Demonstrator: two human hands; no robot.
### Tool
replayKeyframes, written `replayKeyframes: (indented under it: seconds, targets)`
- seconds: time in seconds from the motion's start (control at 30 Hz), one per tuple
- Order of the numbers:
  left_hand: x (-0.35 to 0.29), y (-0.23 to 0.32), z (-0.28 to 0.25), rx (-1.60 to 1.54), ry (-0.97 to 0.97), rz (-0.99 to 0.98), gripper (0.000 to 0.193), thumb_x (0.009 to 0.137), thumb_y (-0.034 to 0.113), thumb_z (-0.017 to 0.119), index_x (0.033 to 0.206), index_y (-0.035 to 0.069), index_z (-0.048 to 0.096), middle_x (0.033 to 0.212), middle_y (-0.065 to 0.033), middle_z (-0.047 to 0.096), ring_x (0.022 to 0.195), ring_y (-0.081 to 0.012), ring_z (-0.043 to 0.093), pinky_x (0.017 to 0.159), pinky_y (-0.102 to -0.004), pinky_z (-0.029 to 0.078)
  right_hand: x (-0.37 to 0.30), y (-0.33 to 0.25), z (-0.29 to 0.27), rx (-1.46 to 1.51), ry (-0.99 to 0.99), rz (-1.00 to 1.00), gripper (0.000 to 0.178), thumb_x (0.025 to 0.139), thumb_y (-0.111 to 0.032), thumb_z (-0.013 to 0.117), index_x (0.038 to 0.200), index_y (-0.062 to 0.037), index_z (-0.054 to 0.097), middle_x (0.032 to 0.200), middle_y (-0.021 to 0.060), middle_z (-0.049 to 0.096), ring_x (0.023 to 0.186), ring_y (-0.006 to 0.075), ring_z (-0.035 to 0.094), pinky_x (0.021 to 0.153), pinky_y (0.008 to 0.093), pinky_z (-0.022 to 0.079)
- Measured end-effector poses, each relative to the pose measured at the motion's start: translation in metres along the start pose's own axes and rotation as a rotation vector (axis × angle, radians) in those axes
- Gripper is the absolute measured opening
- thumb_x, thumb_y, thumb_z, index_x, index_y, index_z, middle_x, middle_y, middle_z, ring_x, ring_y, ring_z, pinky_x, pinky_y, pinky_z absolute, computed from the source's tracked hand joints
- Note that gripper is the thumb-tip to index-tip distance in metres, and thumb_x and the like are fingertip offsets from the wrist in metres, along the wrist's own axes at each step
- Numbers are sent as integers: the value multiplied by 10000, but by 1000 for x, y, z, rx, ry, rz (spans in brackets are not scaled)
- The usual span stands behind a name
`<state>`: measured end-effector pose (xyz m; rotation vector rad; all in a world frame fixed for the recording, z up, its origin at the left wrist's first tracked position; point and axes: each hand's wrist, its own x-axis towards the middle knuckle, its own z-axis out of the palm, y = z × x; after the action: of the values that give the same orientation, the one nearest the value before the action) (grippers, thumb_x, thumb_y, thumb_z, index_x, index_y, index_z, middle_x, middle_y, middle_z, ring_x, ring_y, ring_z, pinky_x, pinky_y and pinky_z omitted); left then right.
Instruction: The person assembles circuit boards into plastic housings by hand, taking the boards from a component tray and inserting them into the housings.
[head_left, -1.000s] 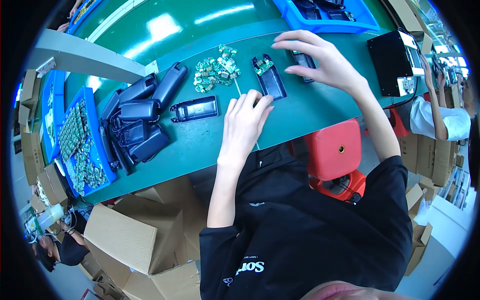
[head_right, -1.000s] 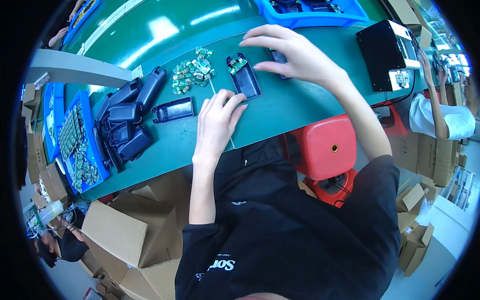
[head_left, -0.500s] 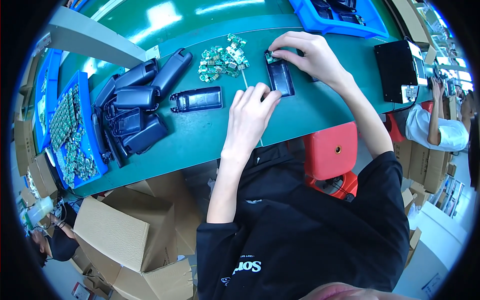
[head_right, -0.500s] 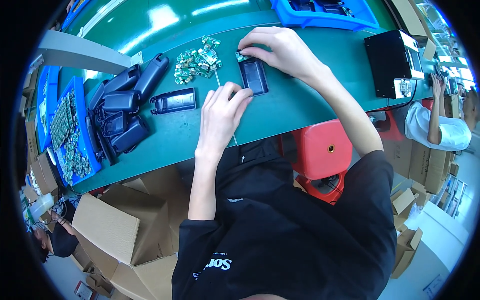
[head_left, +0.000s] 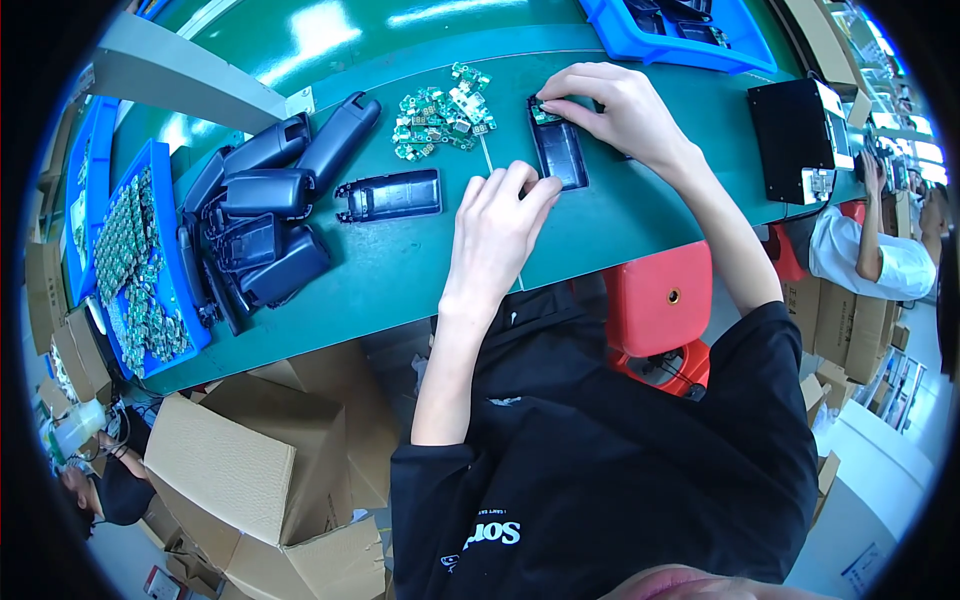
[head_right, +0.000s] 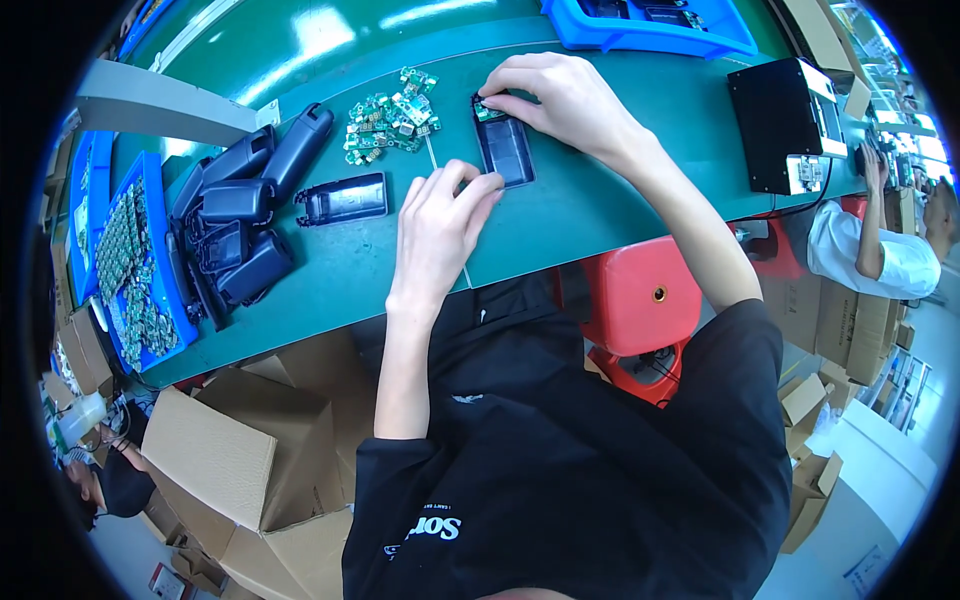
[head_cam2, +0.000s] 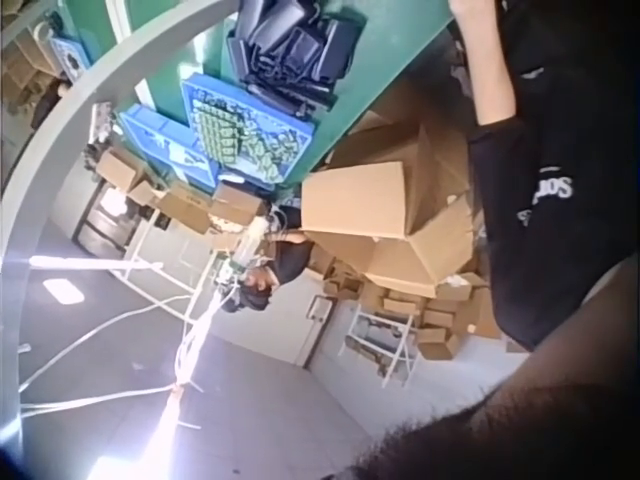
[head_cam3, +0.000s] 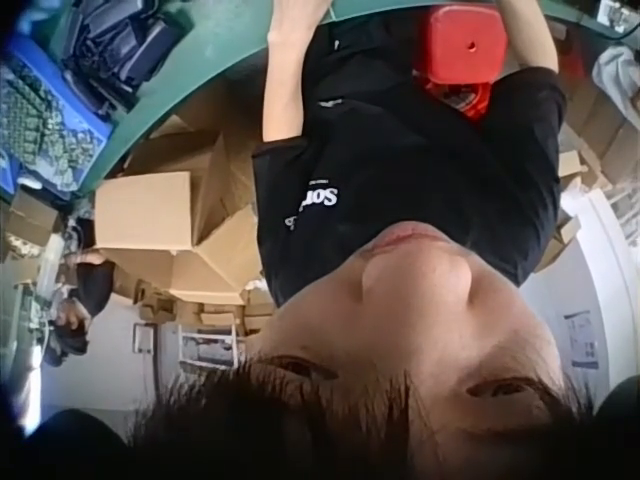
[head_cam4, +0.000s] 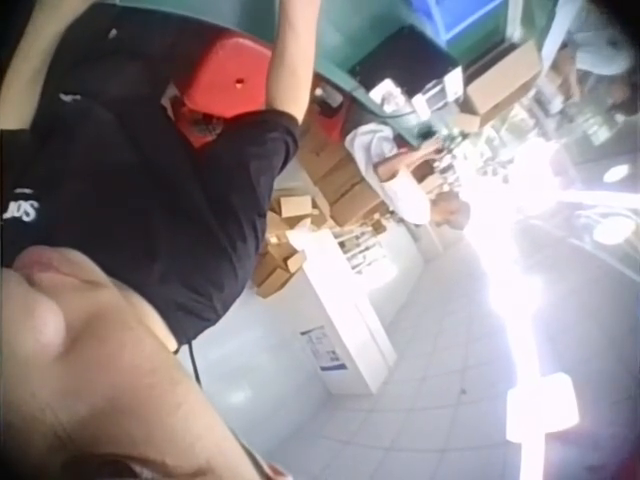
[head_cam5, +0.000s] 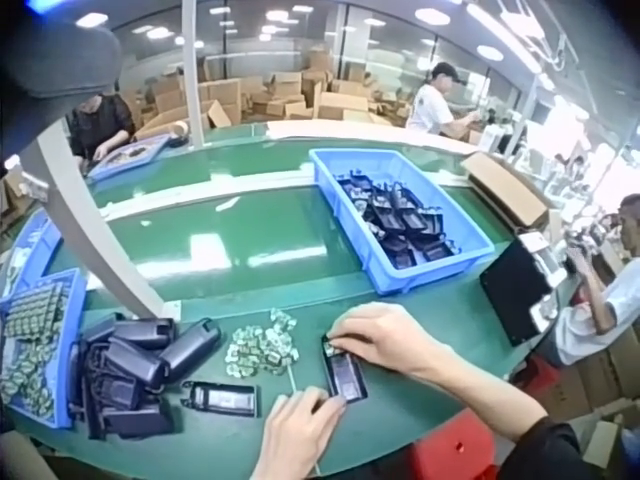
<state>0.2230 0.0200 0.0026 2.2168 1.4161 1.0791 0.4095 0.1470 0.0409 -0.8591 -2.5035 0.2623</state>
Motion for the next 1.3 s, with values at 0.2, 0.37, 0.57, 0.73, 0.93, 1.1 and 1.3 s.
replayKeyframes:
  seconds: [0.2, 0.37, 0.57, 0.73, 0.93, 1.1, 1.3]
  targets:
    - [1, 1, 0, 9, -3, 1, 162, 840, 108, 747, 986, 110, 678, 880, -38, 584, 784, -221, 595, 689, -355, 424, -3, -1, 2, -33, 21, -2, 131, 870, -180, 754, 933, -67, 735, 952, 49, 740, 874, 227, 716, 744, 309, 577]
    - [1, 1, 0, 5, -10, -1, 161, 837, 107, 749, 983, 112, 681, 882, -37, 583, 779, -220, 594, 681, -355, 422, -6, -2, 4, -8, 24, 31, 132, 865, -178, 759, 923, -64, 728, 950, 46, 741, 863, 227, 720, 735, 309, 579]
    - [1, 0, 0, -3, -1, -13, 148, 838, 106, 747, 972, 115, 685, 900, -34, 587, 774, -217, 594, 681, -354, 423, -7, -2, 8, 35, 43, 47, 133, 863, -170, 759, 927, -59, 724, 951, 45, 743, 867, 225, 721, 741, 307, 579]
    - [5, -1, 2, -5, -1, 13, 138, 842, 111, 745, 967, 115, 685, 915, -32, 592, 775, -213, 598, 684, -352, 426, -6, -1, 8, 111, 25, 104, 139, 874, -158, 750, 962, -53, 728, 979, 55, 739, 902, 213, 720, 777, 295, 573]
    - [4, -2, 3, -6, -12, -2, 139, 842, 110, 738, 968, 117, 680, 914, -30, 582, 799, -212, 596, 696, -358, 429, -8, 3, 3, 358, 137, 269, 181, 962, -132, 665, 1109, -38, 713, 1060, 73, 726, 979, 165, 706, 840, 278, 556]
    - [16, -6, 11, 4, 0, 21, 166, 836, 116, 742, 990, 115, 679, 926, -35, 593, 834, -216, 613, 717, -353, 443, -7, 3, -24, 280, 144, 293, 209, 992, -126, 624, 1163, -32, 697, 1093, 70, 719, 989, 149, 695, 856, 274, 549]
    - [35, -6, 4, 155, 34, 70, 223, 835, 132, 750, 1048, 109, 686, 960, -38, 629, 885, -221, 639, 756, -352, 456, 16, -32, -40, 278, 159, 145, 204, 977, -134, 644, 1149, -42, 706, 1101, 66, 714, 976, 161, 695, 856, 269, 544]
